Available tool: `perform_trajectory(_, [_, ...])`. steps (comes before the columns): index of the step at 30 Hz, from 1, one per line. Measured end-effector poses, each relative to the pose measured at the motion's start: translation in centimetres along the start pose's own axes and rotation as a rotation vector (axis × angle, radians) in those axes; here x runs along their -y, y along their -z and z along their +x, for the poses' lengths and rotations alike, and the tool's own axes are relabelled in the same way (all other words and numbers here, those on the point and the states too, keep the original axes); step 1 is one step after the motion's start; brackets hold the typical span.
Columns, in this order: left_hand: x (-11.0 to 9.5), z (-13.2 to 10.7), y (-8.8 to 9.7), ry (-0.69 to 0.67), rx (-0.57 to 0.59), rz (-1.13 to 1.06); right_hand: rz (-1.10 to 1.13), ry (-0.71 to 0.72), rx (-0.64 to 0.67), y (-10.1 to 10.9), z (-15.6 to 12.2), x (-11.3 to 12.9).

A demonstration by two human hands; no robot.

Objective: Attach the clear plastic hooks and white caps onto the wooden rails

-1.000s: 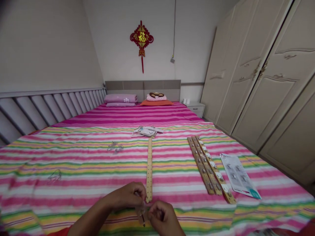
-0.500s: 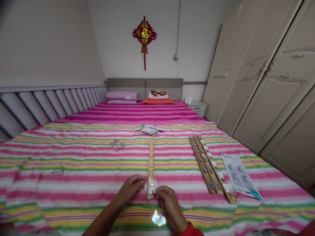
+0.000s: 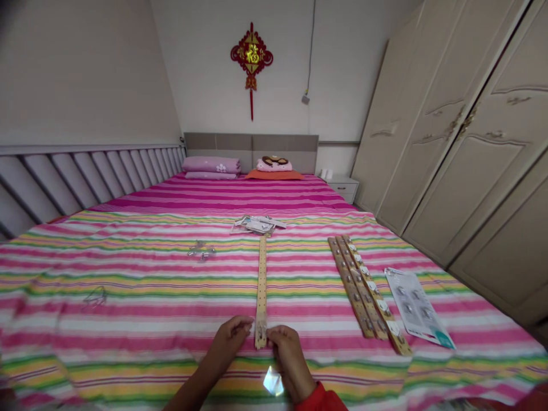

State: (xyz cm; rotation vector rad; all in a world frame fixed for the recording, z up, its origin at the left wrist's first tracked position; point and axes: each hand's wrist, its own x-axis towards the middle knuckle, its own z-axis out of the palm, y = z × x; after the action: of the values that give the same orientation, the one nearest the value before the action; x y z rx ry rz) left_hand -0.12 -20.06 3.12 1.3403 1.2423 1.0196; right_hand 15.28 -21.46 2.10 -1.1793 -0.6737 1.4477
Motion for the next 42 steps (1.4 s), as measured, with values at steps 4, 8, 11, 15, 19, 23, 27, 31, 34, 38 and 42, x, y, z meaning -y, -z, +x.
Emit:
perform_trajectory(4, [0.3,0.0,-0.2,-0.009,-0.019,0.009,0.044,0.019,-0.006,-0.1,0.1,-0.5])
perform_trajectory(8, [0.7,0.1,-0.3,-0.007,-0.023,0.034,0.053,-0.014,-0.002,-0.1,0.2,-0.6])
perform_trajectory(11, [0.8,0.2,-0.3,-0.004,-0.038,0.063,0.053,-0.003,-0.016,-0.1,0.3,-0.7])
perform_trajectory(15, [0.7,0.2,-0.4,-0.006,-0.05,0.088,0.066,0.001,-0.028,-0.2,0.4,-0.7])
perform_trajectory(19, [0.7,0.2,-0.6,-0.027,-0.058,0.124,0.073,-0.02,-0.037,-0.3,0.4,-0.6])
perform_trajectory(23, [0.9,0.2,-0.7,-0.064,-0.058,0.18,0.075,-0.011,-0.062,-0.3,0.6,-0.8])
perform_trajectory(27, [1.2,0.4,-0.8,-0.087,-0.059,0.203,0.077,-0.006,-0.076,-0.2,0.7,-1.1])
perform_trajectory(31, [1.5,0.6,-0.9,-0.08,-0.073,0.202,0.077,-0.009,-0.065,0.1,0.9,-1.6])
perform_trajectory(34, [1.6,0.7,-0.9,-0.066,-0.072,0.192,0.085,0.009,-0.047,0.3,1.4,-2.2])
perform_trajectory(38, [1.3,0.7,-1.0,-0.048,-0.077,0.197,0.064,0.036,-0.037,0.7,2.1,-2.9])
perform_trajectory(42, [1.2,0.6,-1.2,-0.053,-0.086,0.223,-0.002,0.072,-0.034,1.1,2.4,-3.4])
